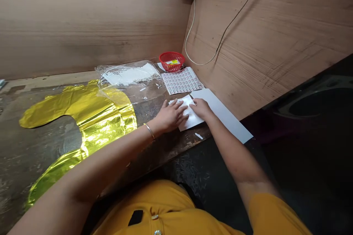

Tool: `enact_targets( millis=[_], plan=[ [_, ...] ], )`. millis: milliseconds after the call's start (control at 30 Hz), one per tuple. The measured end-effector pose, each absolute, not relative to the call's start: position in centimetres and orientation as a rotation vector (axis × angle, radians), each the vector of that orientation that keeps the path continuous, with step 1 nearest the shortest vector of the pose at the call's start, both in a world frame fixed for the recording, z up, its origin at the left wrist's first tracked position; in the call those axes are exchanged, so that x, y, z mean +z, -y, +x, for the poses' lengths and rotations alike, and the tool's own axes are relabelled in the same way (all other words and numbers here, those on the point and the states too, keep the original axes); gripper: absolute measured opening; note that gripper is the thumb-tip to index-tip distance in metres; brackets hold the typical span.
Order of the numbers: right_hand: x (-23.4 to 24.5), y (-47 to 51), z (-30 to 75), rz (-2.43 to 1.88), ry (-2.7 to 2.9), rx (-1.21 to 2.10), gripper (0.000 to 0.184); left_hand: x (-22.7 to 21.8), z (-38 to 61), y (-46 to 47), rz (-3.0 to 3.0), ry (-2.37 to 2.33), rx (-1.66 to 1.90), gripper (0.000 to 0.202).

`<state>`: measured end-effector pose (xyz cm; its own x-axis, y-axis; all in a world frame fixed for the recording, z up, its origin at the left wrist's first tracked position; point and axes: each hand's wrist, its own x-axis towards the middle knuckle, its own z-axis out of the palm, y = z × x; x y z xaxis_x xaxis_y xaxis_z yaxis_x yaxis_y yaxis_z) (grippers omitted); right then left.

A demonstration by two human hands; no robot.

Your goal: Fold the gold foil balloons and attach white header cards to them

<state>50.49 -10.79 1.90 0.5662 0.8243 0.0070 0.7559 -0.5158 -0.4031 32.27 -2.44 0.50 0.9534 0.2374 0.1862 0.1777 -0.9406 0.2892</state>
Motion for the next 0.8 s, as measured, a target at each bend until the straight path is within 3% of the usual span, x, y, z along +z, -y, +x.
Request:
enact_targets(
  millis=[267,467,600,800],
  plan=[
    [0.4,10.0,49.2,-2.631,1.262,0.050,0.034,-2.0,32.8,2.5,2.907,-0.269,0.142,0.053],
    [2.3,17.9,50.6,-2.584,1.404,-0.203,0.040,-1.6,33.0,2.6,2.887,-0.266,0.184,0.050],
    [1.0,23.7,53.6,-2.721,1.405,-0.018,0.061,-1.7,33.1,2.5,2.888,-0.264,0.204,0.049],
    [0.6,24.3,54.2,-2.747,1.323,0.063,0.052,-1.9,33.2,2.3,2.923,-0.236,0.205,0.050]
  ],
)
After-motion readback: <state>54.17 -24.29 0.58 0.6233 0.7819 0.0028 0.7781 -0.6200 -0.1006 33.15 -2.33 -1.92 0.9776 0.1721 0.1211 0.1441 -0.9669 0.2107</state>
